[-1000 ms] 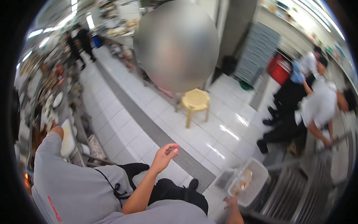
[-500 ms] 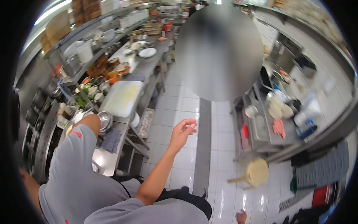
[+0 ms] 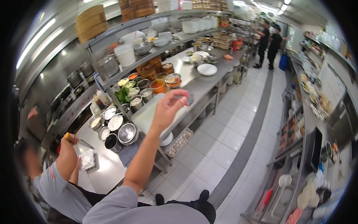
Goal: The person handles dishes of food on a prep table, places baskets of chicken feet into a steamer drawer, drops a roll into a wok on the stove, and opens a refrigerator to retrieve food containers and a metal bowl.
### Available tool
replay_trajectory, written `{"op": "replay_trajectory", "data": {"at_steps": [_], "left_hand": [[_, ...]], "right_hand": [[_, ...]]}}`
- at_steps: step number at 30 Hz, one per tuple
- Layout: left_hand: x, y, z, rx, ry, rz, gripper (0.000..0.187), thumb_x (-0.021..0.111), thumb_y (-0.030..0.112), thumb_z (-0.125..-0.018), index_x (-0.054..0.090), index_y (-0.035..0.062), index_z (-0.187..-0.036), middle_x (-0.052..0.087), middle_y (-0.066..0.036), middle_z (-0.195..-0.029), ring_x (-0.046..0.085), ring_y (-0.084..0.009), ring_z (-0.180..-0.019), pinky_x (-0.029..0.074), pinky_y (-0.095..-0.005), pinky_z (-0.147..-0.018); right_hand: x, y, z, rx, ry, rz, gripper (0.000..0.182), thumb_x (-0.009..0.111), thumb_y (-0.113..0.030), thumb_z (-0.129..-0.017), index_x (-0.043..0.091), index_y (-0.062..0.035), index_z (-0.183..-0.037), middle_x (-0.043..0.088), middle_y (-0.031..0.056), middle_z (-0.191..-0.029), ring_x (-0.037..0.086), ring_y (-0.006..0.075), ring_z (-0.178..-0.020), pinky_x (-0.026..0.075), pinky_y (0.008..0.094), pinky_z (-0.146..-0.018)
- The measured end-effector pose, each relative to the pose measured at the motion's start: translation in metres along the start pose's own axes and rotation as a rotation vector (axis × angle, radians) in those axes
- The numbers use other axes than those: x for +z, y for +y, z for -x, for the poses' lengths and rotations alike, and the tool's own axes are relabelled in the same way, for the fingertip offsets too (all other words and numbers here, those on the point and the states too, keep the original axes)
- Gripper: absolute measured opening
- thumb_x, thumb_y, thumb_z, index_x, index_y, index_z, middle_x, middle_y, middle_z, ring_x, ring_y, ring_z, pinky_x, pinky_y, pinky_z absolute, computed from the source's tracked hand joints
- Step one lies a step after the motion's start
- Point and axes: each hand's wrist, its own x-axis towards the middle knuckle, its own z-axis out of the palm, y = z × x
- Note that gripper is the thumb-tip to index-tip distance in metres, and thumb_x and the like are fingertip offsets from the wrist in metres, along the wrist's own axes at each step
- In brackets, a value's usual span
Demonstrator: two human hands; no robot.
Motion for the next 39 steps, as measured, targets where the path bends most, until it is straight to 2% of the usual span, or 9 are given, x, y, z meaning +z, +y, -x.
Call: {"op": "replay_trajectory", "data": {"at_steps": [15,16,18,23,28,31,33,35,39], "left_hand": [[-0.263,0.194,-0.223,0.516,0.576,-1.305,0.031,0.068,0.024,-0.093,0.067,0.0123,-0.122,0.070,-0.008,-0.112,0.062,-0.0202,-0.105,0.048,-0.0357,-0.093],[-0.246,0.218,-0.239,0.766,0.450,-1.377,0.020,0.058,0.015,-0.084,0.066,0.0022,-0.072,0.062,-0.004,-0.058,0.056,-0.0104,-0.053,0.045,-0.0286,-0.049],[-0.342,0.265,-0.291,0.215,0.499,-1.790,0.104,0.056,0.073,-0.086,0.023,0.0039,-0.156,0.024,-0.023,-0.160,0.021,-0.0371,-0.150,0.016,-0.0558,-0.121],[-0.430,0.284,-0.339,0.166,0.576,-1.947,0.088,0.081,0.057,-0.073,0.060,-0.0085,-0.128,0.056,-0.028,-0.136,0.052,-0.0374,-0.128,0.039,-0.0504,-0.110],[-0.406,0.278,-0.330,0.337,0.548,-1.789,0.069,0.090,0.037,-0.071,0.065,-0.0130,-0.111,0.070,-0.023,-0.103,0.066,-0.0289,-0.097,0.054,-0.0360,-0.084],[-0.382,0.272,-0.325,0.475,0.603,-1.832,0.068,0.089,0.038,-0.073,0.065,-0.0126,-0.111,0.070,-0.022,-0.102,0.066,-0.0284,-0.095,0.054,-0.0355,-0.083],[-0.367,0.277,-0.314,0.619,0.694,-1.887,0.069,0.085,0.042,-0.076,0.063,-0.0121,-0.113,0.069,-0.023,-0.103,0.065,-0.0290,-0.093,0.054,-0.0371,-0.083],[-0.339,0.270,-0.289,0.766,0.818,-2.034,0.074,0.081,0.047,-0.081,0.057,-0.0104,-0.122,0.063,-0.027,-0.114,0.063,-0.0303,-0.097,0.055,-0.0390,-0.085],[-0.253,0.233,-0.176,0.799,0.823,-2.140,0.068,0.079,0.042,-0.084,0.056,-0.0073,-0.126,0.061,-0.026,-0.121,0.062,-0.0305,-0.104,0.054,-0.0402,-0.089]], "right_hand": [[0.035,-0.564,-0.188,-0.986,0.209,0.204,0.028,0.065,-0.005,-0.083,0.063,0.0024,-0.111,0.067,0.0147,-0.088,0.065,0.0177,-0.066,0.054,0.0329,-0.058],[0.053,-0.576,-0.179,-0.985,0.193,0.257,0.028,0.066,-0.006,-0.083,0.064,0.0014,-0.110,0.067,0.0149,-0.088,0.065,0.0173,-0.066,0.055,0.0325,-0.058],[0.104,-0.602,-0.134,-0.927,0.114,0.385,0.026,0.068,-0.009,-0.084,0.066,-0.0009,-0.109,0.068,0.0151,-0.091,0.066,0.0183,-0.070,0.056,0.0324,-0.061],[0.156,-0.533,-0.231,-1.585,-0.054,1.080,0.031,0.068,-0.023,-0.088,0.069,-0.0037,-0.113,0.071,0.0106,-0.104,0.069,0.0256,-0.089,0.057,0.0358,-0.075],[0.166,-0.482,-0.221,-0.915,-0.588,1.962,0.031,0.065,-0.034,-0.091,0.067,-0.0139,-0.114,0.071,0.0076,-0.107,0.069,0.0211,-0.098,0.056,0.0389,-0.079],[0.173,-0.475,-0.210,0.176,-0.403,0.782,0.034,0.066,-0.033,-0.090,0.063,-0.0146,-0.118,0.071,0.0051,-0.109,0.069,0.0216,-0.101,0.056,0.0401,-0.079],[0.175,-0.485,-0.246,0.099,-0.533,0.915,0.037,0.065,-0.033,-0.090,0.062,-0.0143,-0.121,0.070,0.0071,-0.114,0.069,0.0256,-0.102,0.056,0.0408,-0.083],[0.188,-0.505,-0.292,-1.393,-0.006,1.502,0.041,0.067,-0.031,-0.088,0.060,-0.0125,-0.123,0.072,0.0119,-0.107,0.068,0.0294,-0.100,0.054,0.0415,-0.086],[0.306,-0.737,-0.141,-1.225,-0.014,0.634,0.043,0.070,-0.016,-0.084,0.059,-0.0071,-0.125,0.067,0.0139,-0.078,0.066,0.0329,-0.078,0.053,0.0431,-0.073]]}}
